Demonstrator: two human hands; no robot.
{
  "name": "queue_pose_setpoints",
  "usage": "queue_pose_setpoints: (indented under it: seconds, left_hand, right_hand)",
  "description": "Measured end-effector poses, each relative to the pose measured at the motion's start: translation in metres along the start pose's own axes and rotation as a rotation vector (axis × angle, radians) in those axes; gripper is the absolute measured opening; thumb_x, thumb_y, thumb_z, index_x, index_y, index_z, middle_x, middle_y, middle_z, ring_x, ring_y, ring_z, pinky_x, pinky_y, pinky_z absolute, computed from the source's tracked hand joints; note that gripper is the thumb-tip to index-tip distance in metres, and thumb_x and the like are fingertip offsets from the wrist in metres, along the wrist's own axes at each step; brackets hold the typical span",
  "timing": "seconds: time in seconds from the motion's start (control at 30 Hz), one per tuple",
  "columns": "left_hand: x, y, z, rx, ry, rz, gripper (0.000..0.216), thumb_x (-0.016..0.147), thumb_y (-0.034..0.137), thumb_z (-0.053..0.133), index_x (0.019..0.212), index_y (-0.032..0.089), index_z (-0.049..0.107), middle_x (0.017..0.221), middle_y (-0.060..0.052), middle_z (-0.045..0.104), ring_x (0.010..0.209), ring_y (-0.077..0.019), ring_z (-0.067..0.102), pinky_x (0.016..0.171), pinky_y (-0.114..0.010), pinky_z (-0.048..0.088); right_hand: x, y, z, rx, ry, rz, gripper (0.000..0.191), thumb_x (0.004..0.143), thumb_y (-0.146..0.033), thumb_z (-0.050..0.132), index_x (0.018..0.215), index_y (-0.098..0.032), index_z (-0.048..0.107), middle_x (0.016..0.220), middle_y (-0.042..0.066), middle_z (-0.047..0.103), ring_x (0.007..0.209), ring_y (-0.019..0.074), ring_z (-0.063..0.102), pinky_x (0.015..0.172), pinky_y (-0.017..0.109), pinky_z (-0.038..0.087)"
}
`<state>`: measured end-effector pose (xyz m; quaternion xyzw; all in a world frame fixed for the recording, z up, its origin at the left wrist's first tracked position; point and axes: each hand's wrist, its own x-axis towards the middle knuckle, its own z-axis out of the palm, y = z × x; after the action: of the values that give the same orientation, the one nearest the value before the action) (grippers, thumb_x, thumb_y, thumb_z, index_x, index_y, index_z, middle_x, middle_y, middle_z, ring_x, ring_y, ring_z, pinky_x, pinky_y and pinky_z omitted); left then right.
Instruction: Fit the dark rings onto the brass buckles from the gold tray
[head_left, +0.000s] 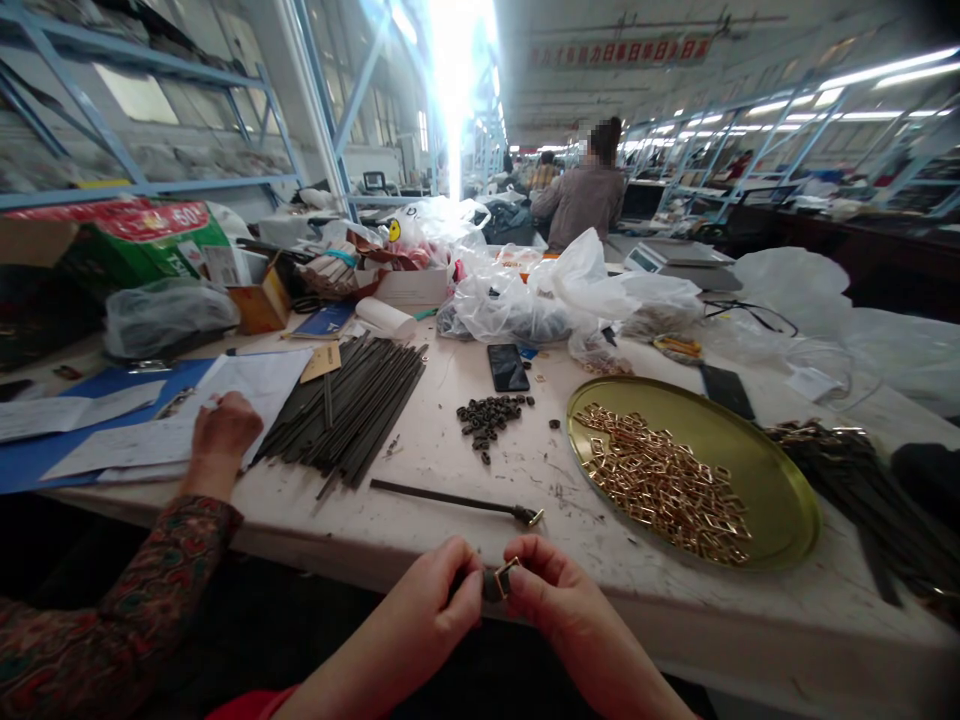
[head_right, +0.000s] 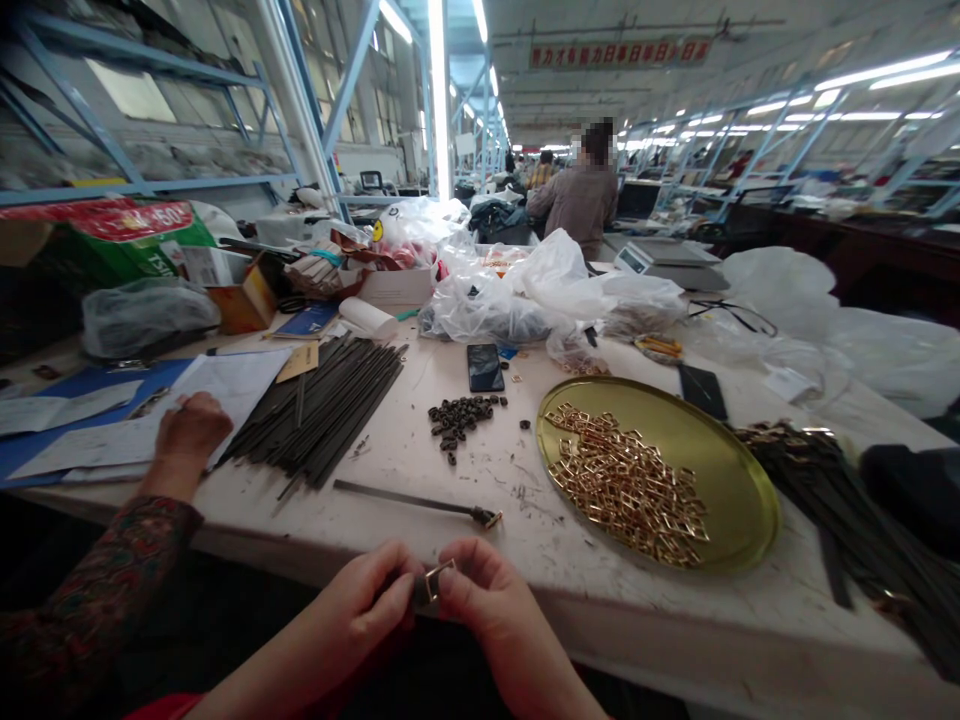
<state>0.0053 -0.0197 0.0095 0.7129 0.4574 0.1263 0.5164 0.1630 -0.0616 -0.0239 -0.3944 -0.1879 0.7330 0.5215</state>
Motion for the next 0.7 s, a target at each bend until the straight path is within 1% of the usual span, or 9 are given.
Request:
queue_pose_setpoints:
  seconds: [0.1, 0.17, 0.27, 0.37, 0.43, 0.5, 0.53, 0.6, 0.7]
  left_hand:
    - [0.003, -0.005, 0.000, -0.121, -0.040, 0.014, 0.011, 0.080, 0.024, 0.044, 0.076, 0.016, 0.050, 0.067, 0.003, 0.052, 0.064, -0.0116, 0.046, 0.058, -0.022, 0.033]
    - [0.005, -0.009, 0.000, -0.236, -0.082, -0.003, 0.008, 0.077, 0.022, 0.050, 0.079, 0.015, 0.051, 0.070, 0.003, 0.052, 0.066, -0.0109, 0.045, 0.059, -0.021, 0.033]
    - [0.006, -0.015, 0.000, -0.446, -0.146, -0.079, 0.014, 0.074, 0.025, 0.057, 0.079, 0.015, 0.050, 0.067, 0.005, 0.050, 0.063, -0.0089, 0.043, 0.059, -0.020, 0.032]
    - [0.004, -0.016, -0.001, -0.582, -0.181, -0.116, 0.019, 0.072, 0.029, 0.060, 0.078, 0.014, 0.049, 0.067, 0.005, 0.051, 0.062, -0.0081, 0.043, 0.059, -0.019, 0.031]
    - [0.002, -0.013, -0.001, -0.585, -0.180, -0.136, 0.019, 0.072, 0.030, 0.058, 0.077, 0.014, 0.049, 0.066, 0.004, 0.052, 0.062, -0.0084, 0.044, 0.059, -0.020, 0.032]
    - [0.002, -0.009, 0.000, -0.549, -0.161, -0.166, 0.016, 0.070, 0.028, 0.056, 0.074, 0.015, 0.049, 0.063, 0.003, 0.052, 0.059, -0.0086, 0.044, 0.057, -0.020, 0.032]
    - [0.002, -0.008, 0.001, -0.532, -0.145, -0.180, 0.015, 0.068, 0.028, 0.055, 0.072, 0.015, 0.048, 0.061, 0.004, 0.051, 0.057, -0.0085, 0.044, 0.056, -0.020, 0.031]
    - [0.003, -0.006, 0.004, -0.512, -0.120, -0.203, 0.014, 0.065, 0.027, 0.054, 0.070, 0.016, 0.046, 0.057, 0.005, 0.049, 0.054, -0.0085, 0.043, 0.053, -0.020, 0.030]
    - [0.004, -0.009, 0.008, -0.502, -0.117, -0.224, 0.014, 0.063, 0.028, 0.051, 0.069, 0.017, 0.044, 0.054, 0.004, 0.048, 0.052, -0.0087, 0.042, 0.050, -0.020, 0.028]
  right_hand:
    - [0.000, -0.001, -0.003, -0.085, 0.042, -0.049, 0.027, 0.064, -0.028, 0.075, 0.082, -0.018, 0.057, 0.067, -0.004, 0.060, 0.058, 0.0086, 0.052, 0.058, 0.019, 0.039]
    - [-0.001, -0.002, -0.003, -0.135, 0.039, -0.075, 0.026, 0.065, -0.031, 0.074, 0.081, -0.019, 0.057, 0.067, -0.004, 0.059, 0.060, 0.0094, 0.052, 0.061, 0.020, 0.040]
    - [-0.001, -0.001, -0.004, -0.205, 0.015, -0.104, 0.026, 0.066, -0.034, 0.073, 0.081, -0.020, 0.055, 0.069, -0.004, 0.059, 0.064, 0.0105, 0.053, 0.064, 0.022, 0.040]
    - [-0.002, 0.001, -0.004, -0.260, -0.011, -0.156, 0.027, 0.065, -0.034, 0.073, 0.080, -0.021, 0.054, 0.066, -0.005, 0.055, 0.063, 0.0103, 0.051, 0.060, 0.021, 0.039]
    - [-0.003, 0.003, -0.004, -0.301, -0.048, -0.176, 0.027, 0.066, -0.034, 0.071, 0.082, -0.021, 0.054, 0.065, -0.005, 0.053, 0.062, 0.0106, 0.050, 0.058, 0.021, 0.037]
    - [-0.005, 0.004, -0.003, -0.373, -0.092, -0.202, 0.024, 0.069, -0.032, 0.068, 0.084, -0.021, 0.054, 0.070, -0.004, 0.054, 0.065, 0.0118, 0.050, 0.059, 0.023, 0.038]
    - [-0.005, 0.004, -0.002, -0.445, -0.100, -0.241, 0.020, 0.070, -0.029, 0.067, 0.083, -0.021, 0.054, 0.072, -0.003, 0.054, 0.067, 0.0125, 0.051, 0.061, 0.024, 0.039]
    - [-0.006, 0.004, 0.000, -0.662, -0.087, -0.369, 0.011, 0.071, -0.019, 0.062, 0.080, -0.021, 0.055, 0.075, -0.002, 0.053, 0.071, 0.0139, 0.050, 0.066, 0.026, 0.040]
    - [-0.007, 0.002, 0.002, -0.965, -0.076, -0.542, 0.016, 0.070, -0.009, 0.055, 0.077, -0.022, 0.057, 0.076, -0.001, 0.051, 0.073, 0.0152, 0.050, 0.068, 0.027, 0.039]
